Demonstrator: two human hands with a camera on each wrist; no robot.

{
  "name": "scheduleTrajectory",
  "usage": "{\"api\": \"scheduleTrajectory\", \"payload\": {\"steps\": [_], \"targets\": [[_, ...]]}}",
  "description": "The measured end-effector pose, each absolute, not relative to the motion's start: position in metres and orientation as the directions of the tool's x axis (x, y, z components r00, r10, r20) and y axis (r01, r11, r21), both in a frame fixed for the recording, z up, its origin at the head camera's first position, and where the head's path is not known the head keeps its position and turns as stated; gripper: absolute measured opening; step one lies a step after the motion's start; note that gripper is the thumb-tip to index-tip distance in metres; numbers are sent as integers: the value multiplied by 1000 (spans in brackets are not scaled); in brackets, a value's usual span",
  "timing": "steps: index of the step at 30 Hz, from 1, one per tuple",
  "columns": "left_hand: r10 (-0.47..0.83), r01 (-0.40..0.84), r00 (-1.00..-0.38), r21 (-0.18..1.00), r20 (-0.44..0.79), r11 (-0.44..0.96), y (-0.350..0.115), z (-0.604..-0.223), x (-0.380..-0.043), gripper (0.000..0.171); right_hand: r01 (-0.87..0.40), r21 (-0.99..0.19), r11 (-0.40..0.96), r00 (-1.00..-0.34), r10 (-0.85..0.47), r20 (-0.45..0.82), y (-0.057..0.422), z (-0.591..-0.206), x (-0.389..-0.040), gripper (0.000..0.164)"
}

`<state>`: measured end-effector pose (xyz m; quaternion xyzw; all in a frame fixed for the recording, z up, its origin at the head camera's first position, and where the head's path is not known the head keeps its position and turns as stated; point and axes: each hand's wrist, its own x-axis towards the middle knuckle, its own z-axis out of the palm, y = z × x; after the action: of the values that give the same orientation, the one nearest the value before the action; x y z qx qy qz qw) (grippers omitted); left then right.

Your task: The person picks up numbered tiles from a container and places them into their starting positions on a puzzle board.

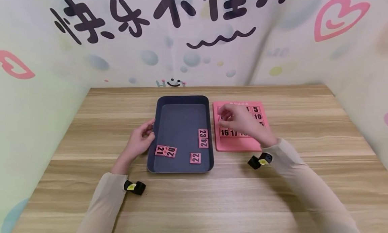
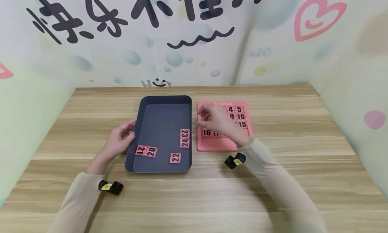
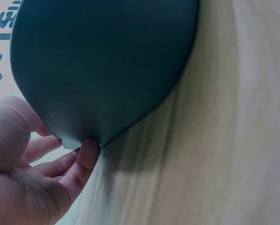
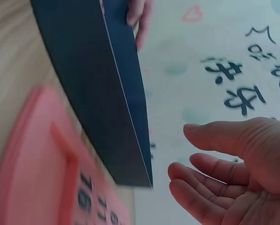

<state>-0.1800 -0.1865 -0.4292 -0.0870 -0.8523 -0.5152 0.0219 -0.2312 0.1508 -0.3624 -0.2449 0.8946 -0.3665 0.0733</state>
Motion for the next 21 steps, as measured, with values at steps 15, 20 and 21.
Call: {"api": "scheduleTrajectory", "payload": {"steps": [15, 20, 21], "targets": [[125, 166, -985, 884, 123, 438, -187, -427, -178, 47, -584, -705, 402, -637, -766, 91, 64, -388, -208, 33], [129, 159, -985, 883, 113, 442, -187, -426, -178, 47, -615, -682, 395, -563, -826, 30, 51, -394, -204, 37], [131, 159, -985, 883, 112, 443, -187, -426, -178, 47, -621, -677, 394, -551, -834, 19, 49, -395, -204, 38]]}}
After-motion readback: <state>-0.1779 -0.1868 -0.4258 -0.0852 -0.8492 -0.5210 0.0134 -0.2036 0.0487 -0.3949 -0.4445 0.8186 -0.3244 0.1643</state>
